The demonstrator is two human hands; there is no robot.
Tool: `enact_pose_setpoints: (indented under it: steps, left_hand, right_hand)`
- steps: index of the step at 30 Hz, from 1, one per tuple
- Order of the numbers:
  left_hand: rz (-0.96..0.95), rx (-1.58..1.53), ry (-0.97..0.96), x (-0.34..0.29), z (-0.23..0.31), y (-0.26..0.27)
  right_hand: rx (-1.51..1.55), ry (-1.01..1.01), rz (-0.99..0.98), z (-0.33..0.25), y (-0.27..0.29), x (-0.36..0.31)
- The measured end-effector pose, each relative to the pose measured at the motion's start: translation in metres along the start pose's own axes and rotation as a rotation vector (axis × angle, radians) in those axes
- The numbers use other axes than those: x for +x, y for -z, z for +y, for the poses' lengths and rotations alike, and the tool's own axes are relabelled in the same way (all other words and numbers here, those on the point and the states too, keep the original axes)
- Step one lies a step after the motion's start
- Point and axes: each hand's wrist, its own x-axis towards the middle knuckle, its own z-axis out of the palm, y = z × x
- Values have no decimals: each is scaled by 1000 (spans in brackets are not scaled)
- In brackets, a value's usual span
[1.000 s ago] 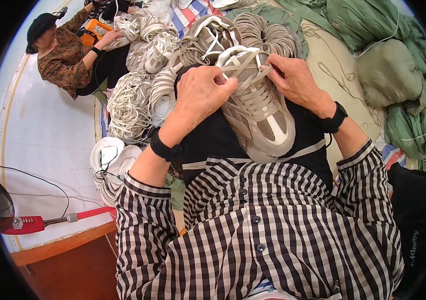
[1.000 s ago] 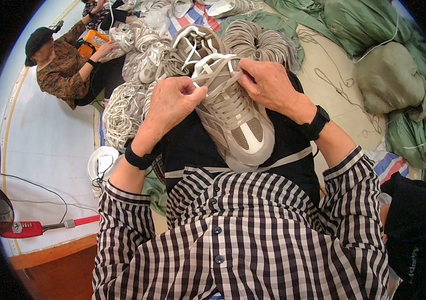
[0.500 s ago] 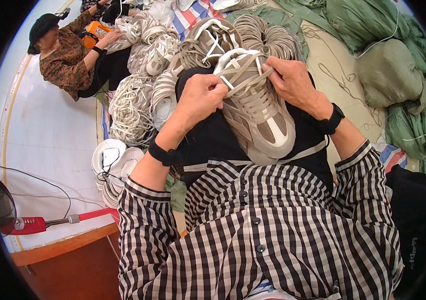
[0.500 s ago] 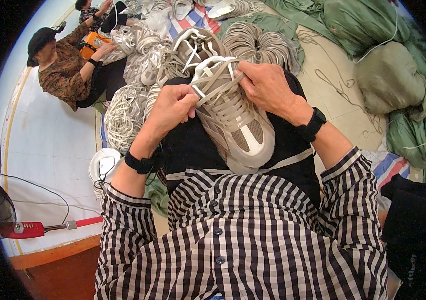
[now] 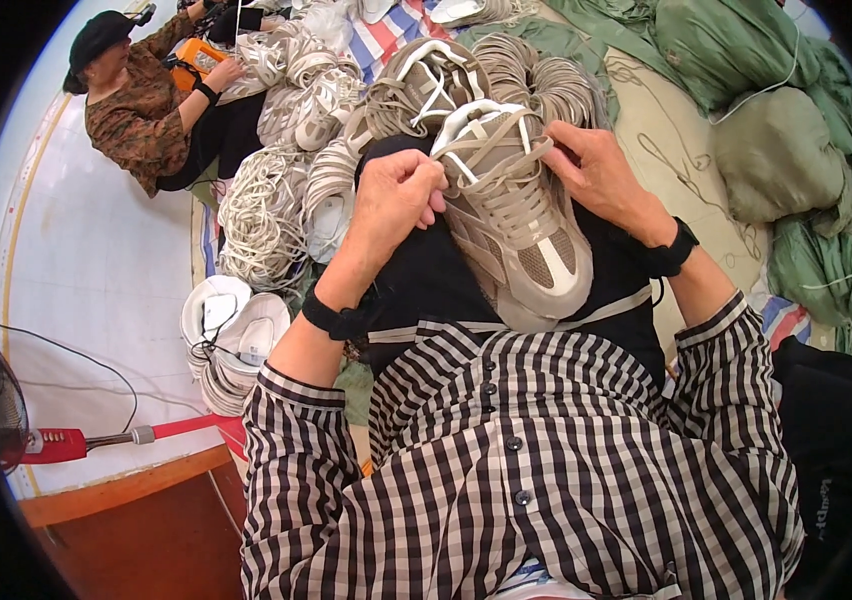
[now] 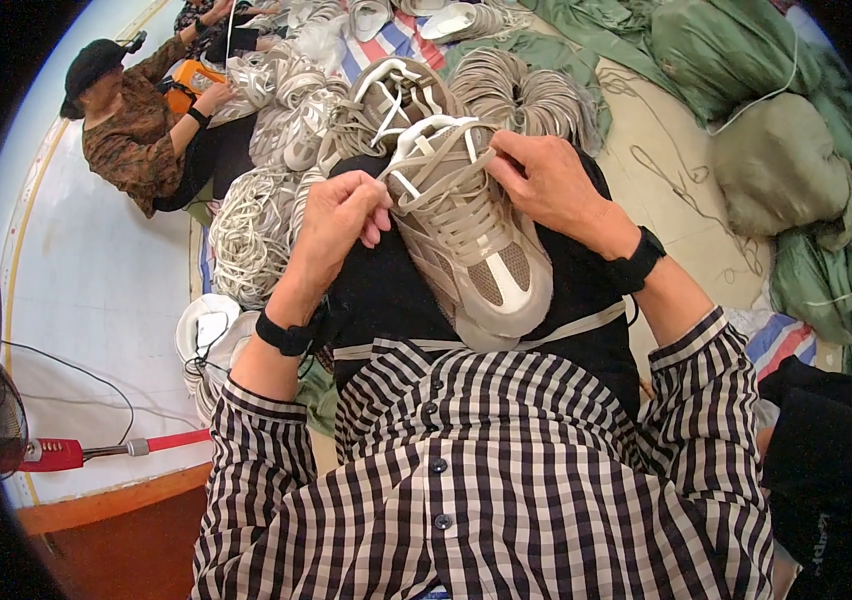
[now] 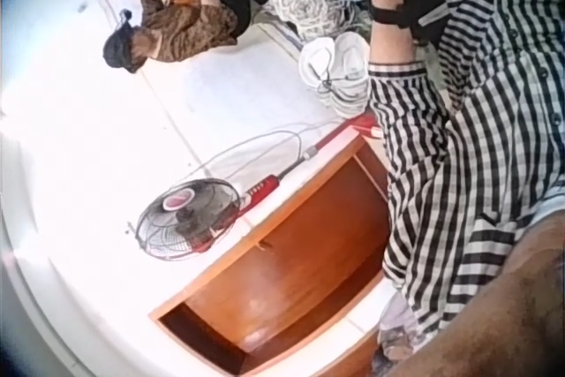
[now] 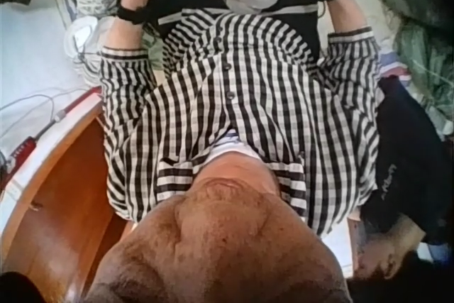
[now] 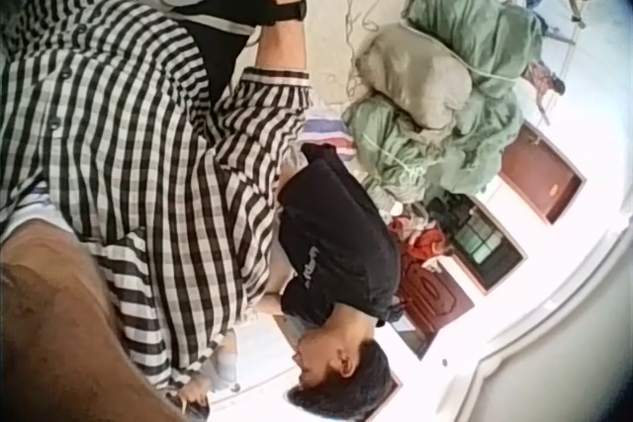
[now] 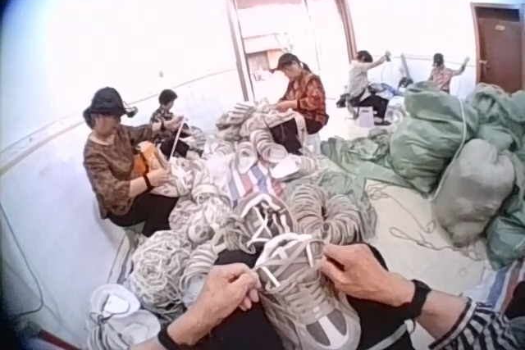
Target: Manually lacing and assembling shoe components in a manufacturing setting.
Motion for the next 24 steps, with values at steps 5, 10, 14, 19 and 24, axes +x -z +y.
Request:
enact_pose_setpoints:
  steps: [5, 10, 14, 19, 24]
  left_hand:
    - [-21, 237, -79, -15, -16, -1]
    - [-61, 370, -206, -16, -24, -5]
    - [14, 392, -270, -16, -16, -11]
    - [49, 466, -291, -19, -14, -12]
    - [47, 452, -277, -18, -16, -15]
  right_hand:
    - [64, -75, -101, 7, 7, -10]
    - [2, 6, -143, 5, 12, -19]
    - [-47, -20, -112, -2, 11, -13]
    - [-64, 13, -15, -5, -1, -6]
    - [-172, 74, 20, -5, -6, -4]
